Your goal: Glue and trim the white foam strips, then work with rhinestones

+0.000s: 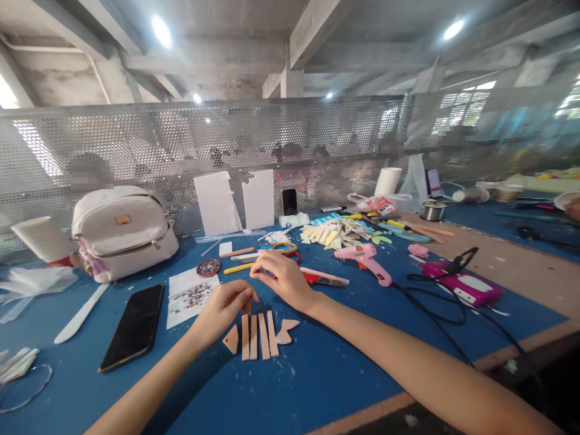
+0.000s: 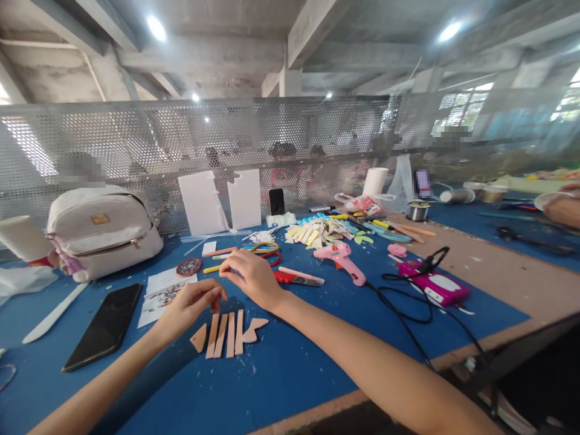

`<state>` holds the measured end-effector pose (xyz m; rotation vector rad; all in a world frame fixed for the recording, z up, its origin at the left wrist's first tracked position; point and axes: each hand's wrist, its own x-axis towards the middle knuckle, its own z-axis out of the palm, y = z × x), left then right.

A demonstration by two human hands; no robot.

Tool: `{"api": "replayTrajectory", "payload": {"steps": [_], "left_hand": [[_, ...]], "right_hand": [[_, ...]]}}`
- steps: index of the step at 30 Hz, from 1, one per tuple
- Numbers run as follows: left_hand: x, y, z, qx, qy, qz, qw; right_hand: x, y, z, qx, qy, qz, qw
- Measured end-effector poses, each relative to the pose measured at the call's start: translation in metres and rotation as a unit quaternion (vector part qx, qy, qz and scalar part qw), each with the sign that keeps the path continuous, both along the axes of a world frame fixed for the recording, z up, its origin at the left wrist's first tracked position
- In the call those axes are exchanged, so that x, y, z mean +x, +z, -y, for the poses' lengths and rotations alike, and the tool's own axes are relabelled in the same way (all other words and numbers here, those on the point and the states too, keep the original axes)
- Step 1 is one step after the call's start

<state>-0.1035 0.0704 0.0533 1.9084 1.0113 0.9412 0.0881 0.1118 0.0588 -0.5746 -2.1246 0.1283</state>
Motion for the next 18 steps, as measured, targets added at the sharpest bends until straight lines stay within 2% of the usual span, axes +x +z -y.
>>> {"api": "replayTrajectory", "payload": {"steps": [5, 11, 18], "left_hand": [[0.003, -0.002, 0.0, -0.014, -0.001, 0.025, 1.0], [0.003, -0.003, -0.005, -0.058, 0.025, 0.093, 0.994], [0.004, 0.001, -0.004, -0.084, 0.04, 0.148, 0.985]], "right_hand": [[-0.002, 0.004, 0.008, 0.0, 0.007, 0.011, 1.0], [-0.002, 0.008, 0.013, 0.023, -0.035, -0.047, 0.998], [-0.002, 0.005, 0.007, 0.032, -0.037, 0.02, 0.999]]}}
